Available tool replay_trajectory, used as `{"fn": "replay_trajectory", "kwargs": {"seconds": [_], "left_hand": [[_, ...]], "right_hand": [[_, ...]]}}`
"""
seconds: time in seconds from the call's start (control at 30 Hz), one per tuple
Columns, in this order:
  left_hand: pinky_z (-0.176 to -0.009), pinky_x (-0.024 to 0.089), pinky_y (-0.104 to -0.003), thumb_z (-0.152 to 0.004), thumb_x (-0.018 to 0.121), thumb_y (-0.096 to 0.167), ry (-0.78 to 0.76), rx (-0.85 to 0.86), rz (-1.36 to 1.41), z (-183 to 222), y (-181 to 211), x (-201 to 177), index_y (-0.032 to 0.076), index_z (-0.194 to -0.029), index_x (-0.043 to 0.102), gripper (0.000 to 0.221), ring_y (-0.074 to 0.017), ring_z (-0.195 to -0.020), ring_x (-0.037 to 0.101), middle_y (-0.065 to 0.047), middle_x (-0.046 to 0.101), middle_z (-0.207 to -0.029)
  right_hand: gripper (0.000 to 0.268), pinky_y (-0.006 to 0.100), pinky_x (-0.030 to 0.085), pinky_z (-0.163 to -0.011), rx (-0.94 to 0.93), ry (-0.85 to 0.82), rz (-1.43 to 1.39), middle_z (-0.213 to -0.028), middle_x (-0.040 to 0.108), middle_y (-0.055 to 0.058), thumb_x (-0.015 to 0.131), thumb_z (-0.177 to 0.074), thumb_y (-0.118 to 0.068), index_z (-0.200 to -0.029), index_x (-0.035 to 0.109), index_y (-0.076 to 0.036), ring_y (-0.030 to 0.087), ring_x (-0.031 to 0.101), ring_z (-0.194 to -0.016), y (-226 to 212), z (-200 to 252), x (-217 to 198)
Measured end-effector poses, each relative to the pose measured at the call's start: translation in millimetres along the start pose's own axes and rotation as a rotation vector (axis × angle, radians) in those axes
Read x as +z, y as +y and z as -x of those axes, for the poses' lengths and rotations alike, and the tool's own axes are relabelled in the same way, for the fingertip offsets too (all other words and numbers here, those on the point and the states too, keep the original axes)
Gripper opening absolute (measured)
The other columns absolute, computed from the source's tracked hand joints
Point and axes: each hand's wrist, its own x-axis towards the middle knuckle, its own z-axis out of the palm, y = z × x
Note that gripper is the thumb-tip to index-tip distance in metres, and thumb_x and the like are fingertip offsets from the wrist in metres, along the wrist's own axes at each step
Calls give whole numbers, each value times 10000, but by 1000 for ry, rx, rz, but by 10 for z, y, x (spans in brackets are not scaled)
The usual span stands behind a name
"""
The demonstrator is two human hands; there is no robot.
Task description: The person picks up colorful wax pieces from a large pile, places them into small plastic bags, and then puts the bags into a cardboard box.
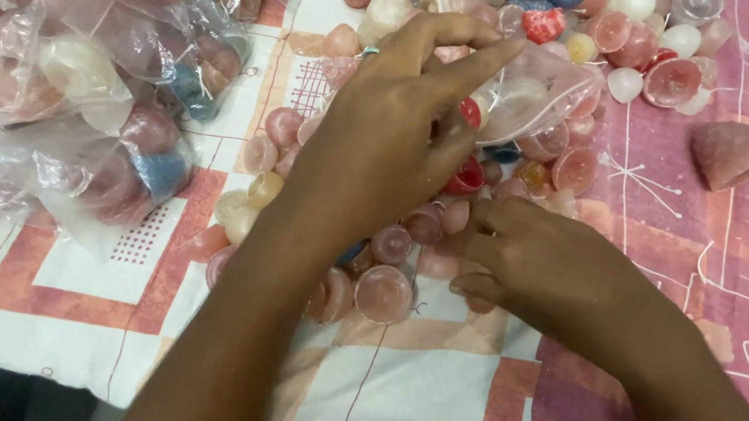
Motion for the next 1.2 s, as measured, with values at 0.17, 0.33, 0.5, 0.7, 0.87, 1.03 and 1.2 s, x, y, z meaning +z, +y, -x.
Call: {"fn": "replay_trajectory", "kwargs": {"seconds": [0.17,0.33,0.5,0.7,0.87,1.03,1.2], "left_hand": [[-915,599,-349,-920,782,40,-11,-24,-3,-8,21,7,149,-1444,629,557,-163,-971,733,-60,601,-1392],[-933,594,-354,-886,776,34,-14,6,-40,-18,21,8,159,-1419,640,564,-199,-1020,726,-64,601,-1382],[-980,592,-372,-880,769,18,-12,47,-25,6,35,-27,149,-1433,629,585,-256,-1148,691,-54,600,-1390],[-999,588,-386,-868,767,20,-16,48,-27,11,36,-17,163,-1438,625,604,-274,-1193,688,-54,598,-1384],[-993,582,-400,-859,769,22,-34,35,-40,5,50,-12,165,-1433,627,608,-281,-1168,691,-69,598,-1390],[-957,601,-361,-858,763,10,-8,35,2,11,57,6,169,-1428,637,606,-236,-1112,724,-84,604,-1378],[-832,607,-327,-885,754,-6,15,-41,57,-5,70,-36,130,-1405,650,548,-175,-911,727,-81,612,-1373]], "right_hand": [[412,426,553,-790,-166,48,-23,-1128,670,75,730,-788,-315,-1151,702,-123,266,652,-981,-86,-36,46],[213,440,544,-774,-176,78,80,-1088,680,56,697,-887,-189,-1084,650,-122,274,704,-936,-210,27,117],[320,428,546,-779,-246,263,128,-1191,686,64,707,-761,-148,-1075,654,-117,266,691,-944,-242,62,284],[417,413,545,-796,-190,100,2,-1147,676,69,764,-776,-271,-1154,667,-125,252,673,-962,-65,141,94],[456,324,578,-731,-180,255,-172,-1107,707,18,820,-803,-387,-1186,690,-177,153,669,-924,302,294,-230],[454,267,547,-655,-51,936,30,-1057,657,112,853,-868,-261,-1247,674,-88,138,624,-838,365,79,-262],[191,225,551,-653,65,1066,-158,-1148,671,70,774,-1063,-187,-1222,683,-135,95,651,-839,743,-7,-63]]}}
